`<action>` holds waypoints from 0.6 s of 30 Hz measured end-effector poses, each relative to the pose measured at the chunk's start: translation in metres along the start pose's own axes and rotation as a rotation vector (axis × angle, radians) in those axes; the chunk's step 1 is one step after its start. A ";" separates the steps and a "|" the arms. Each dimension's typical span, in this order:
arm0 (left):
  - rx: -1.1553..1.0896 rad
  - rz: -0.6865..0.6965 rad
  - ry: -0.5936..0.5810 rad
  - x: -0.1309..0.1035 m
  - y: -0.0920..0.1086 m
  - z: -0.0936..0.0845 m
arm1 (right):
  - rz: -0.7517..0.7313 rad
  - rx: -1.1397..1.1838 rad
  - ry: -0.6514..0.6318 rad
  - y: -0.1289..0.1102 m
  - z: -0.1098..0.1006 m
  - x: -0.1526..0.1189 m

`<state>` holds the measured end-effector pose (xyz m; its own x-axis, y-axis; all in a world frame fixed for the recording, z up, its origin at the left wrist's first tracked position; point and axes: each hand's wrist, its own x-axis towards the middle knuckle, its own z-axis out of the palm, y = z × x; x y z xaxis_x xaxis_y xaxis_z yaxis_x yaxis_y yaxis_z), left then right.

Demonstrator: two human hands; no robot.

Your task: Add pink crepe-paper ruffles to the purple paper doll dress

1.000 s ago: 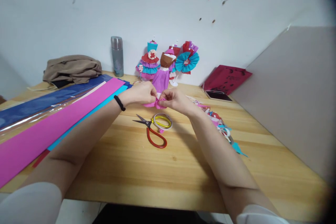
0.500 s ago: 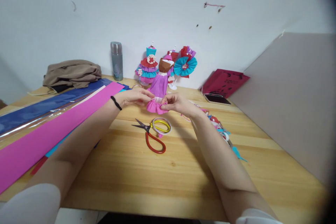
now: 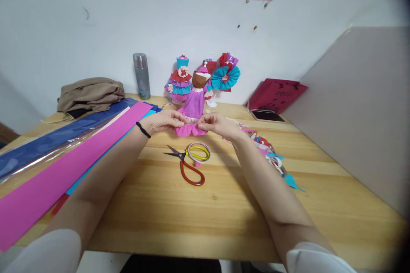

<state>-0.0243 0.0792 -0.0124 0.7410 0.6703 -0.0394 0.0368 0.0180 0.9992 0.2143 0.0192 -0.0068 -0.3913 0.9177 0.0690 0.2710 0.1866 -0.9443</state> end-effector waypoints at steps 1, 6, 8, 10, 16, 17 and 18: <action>0.009 -0.027 0.003 -0.001 0.001 0.000 | -0.002 0.001 0.011 0.001 0.000 0.001; 0.260 -0.052 0.200 0.002 0.003 0.002 | 0.016 -0.049 0.109 0.010 0.001 0.006; 0.340 -0.013 0.301 0.006 0.000 0.005 | 0.026 -0.090 0.173 0.015 0.002 0.010; 0.363 0.015 0.371 0.011 -0.006 0.008 | 0.038 -0.124 0.222 0.020 0.003 0.014; 0.367 0.060 0.495 0.018 -0.018 0.015 | 0.076 -0.224 0.324 0.033 0.002 0.020; 0.361 0.062 0.494 0.019 -0.019 0.016 | 0.083 -0.242 0.330 0.034 0.001 0.019; 0.354 0.062 0.487 0.018 -0.018 0.017 | 0.091 -0.258 0.332 0.034 0.000 0.019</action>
<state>0.0004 0.0784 -0.0315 0.3598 0.9263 0.1122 0.2861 -0.2240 0.9317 0.2161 0.0426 -0.0376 -0.0629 0.9897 0.1285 0.5193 0.1424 -0.8427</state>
